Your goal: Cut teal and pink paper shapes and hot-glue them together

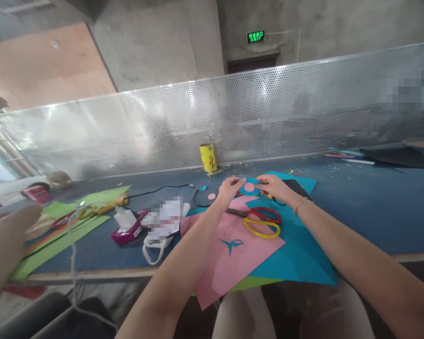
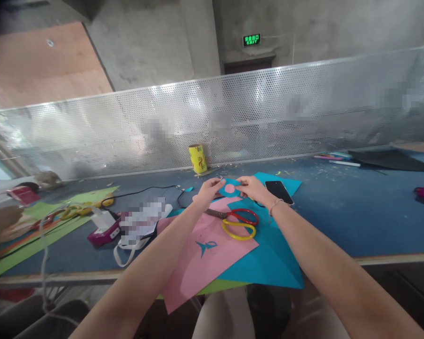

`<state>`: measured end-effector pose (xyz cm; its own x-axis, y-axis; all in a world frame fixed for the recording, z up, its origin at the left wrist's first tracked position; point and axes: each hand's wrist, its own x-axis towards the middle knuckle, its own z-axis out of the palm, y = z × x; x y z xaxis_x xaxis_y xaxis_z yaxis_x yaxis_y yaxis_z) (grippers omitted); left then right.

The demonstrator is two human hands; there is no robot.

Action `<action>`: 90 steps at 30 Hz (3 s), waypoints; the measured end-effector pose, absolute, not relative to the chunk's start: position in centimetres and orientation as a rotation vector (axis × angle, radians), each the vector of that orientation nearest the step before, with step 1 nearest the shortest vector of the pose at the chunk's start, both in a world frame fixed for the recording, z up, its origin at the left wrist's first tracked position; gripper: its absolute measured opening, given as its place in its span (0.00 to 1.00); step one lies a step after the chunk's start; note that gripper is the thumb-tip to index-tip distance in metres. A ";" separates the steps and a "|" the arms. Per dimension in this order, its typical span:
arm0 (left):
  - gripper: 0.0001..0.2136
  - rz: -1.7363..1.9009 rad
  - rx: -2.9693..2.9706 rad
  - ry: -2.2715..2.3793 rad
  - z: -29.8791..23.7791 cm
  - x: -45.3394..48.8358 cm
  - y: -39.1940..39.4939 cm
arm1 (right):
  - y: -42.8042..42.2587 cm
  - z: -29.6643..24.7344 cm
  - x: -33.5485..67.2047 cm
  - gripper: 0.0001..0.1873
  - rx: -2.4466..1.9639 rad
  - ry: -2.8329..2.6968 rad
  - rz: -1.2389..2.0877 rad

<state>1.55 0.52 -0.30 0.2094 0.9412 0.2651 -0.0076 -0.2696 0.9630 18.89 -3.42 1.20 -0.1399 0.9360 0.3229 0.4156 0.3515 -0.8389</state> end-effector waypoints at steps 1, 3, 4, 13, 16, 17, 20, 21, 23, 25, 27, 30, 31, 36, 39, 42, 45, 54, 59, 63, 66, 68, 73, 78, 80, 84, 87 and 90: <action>0.12 1.205 1.580 0.938 -0.4 1.5 0.4 | -3.4 1.2 18.8 0.08 -1.233 -1.751 0.714; 0.09 1.174 1.694 0.975 -0.5 1.4 0.4 | -3.3 1.2 18.9 0.10 -1.280 -1.767 0.658; 0.08 1.168 1.722 0.988 -0.5 1.3 0.5 | -3.1 1.1 19.0 0.11 -1.298 -1.762 0.617; 0.10 1.267 1.543 1.058 -0.3 0.8 1.0 | -1.9 0.4 21.8 0.12 -1.880 -2.066 0.108; 0.10 1.295 1.455 1.069 -0.4 0.8 1.1 | -1.9 0.1 21.6 0.17 -1.859 -2.191 0.204; 0.10 1.297 1.433 1.062 -0.4 0.8 1.1 | -1.9 0.0 21.5 0.17 -1.836 -2.202 0.208; 0.11 1.272 1.363 1.032 -0.5 0.9 1.1 | -1.5 -0.6 21.3 0.13 -1.789 -2.177 0.168; 0.13 1.263 1.335 1.025 -0.5 1.0 1.1 | -1.4 -0.7 21.3 0.13 -1.778 -2.163 0.162; 0.16 1.268 1.260 1.023 -0.5 1.1 0.9 | -1.2 -1.0 21.3 0.12 -1.770 -2.138 0.176; 0.21 1.290 1.173 1.022 -0.3 1.2 0.6 | -1.1 -1.2 21.4 0.14 -1.783 -2.127 0.191; 0.23 1.300 1.110 1.018 0.0 1.2 0.5 | -1.1 -1.1 21.4 0.15 -1.799 -2.128 0.187; 0.17 1.360 1.086 1.032 0.3 0.9 0.7 | -1.4 -0.9 21.2 0.15 -1.811 -2.121 0.213; 0.15 1.394 1.085 1.042 0.4 0.7 0.8 | -1.5 -0.8 21.2 0.14 -1.811 -2.116 0.225; 0.10 1.496 1.062 1.065 0.5 0.1 1.4 | -1.7 -0.7 21.1 0.09 -1.820 -2.081 0.239; 0.11 1.516 1.039 1.077 0.6 0.2 1.3 | -1.5 -0.9 21.5 0.03 -1.792 -2.013 0.275; 0.11 1.522 1.035 1.070 0.7 0.3 1.2 | -1.3 -1.4 21.8 0.13 -1.716 -2.002 0.219; 0.10 1.526 1.044 1.055 0.7 0.4 1.2 | -1.0 -1.8 21.9 0.10 -1.703 -2.055 0.144; 0.10 1.664 1.020 1.046 1.0 -0.5 1.7 | -0.1 -0.2 22.0 0.07 -1.507 -1.383 0.366; 0.10 1.730 0.923 1.047 1.0 -1.3 2.2 | -0.8 0.4 22.1 0.18 -1.086 -1.011 0.914; 0.08 1.768 0.854 1.008 1.2 -1.3 2.2 | -1.0 0.5 22.0 0.21 -0.859 -0.878 1.121; 0.07 1.780 0.819 0.970 1.3 -1.2 2.1 | -0.9 0.5 21.8 0.13 -0.743 -0.768 1.197; 0.07 1.780 0.800 0.958 1.4 -1.1 2.0 | -0.7 0.4 21.8 0.08 -0.723 -0.746 1.229; 0.07 1.790 0.798 0.935 1.5 -1.1 2.0 | -0.6 -0.1 22.0 0.08 -0.766 -0.824 1.297; 0.07 1.786 0.788 0.958 1.5 -1.2 1.9 | -0.5 -0.3 22.2 0.11 -0.837 -0.834 1.349; 0.07 1.777 0.796 0.974 1.4 -1.2 1.8 | -0.2 -0.3 22.2 0.11 -0.828 -0.816 1.379; 0.07 1.762 0.822 0.995 1.3 -1.1 1.8 | 1.3 -0.4 21.8 0.12 -0.897 -0.895 1.232; 0.08 1.724 0.836 1.004 1.4 -0.9 1.7 | 2.7 -0.9 21.3 0.12 -1.133 -1.108 0.948; 0.10 1.702 0.854 1.013 1.6 -0.7 1.3 | 3.5 -1.7 21.0 0.07 -1.242 -1.273 0.804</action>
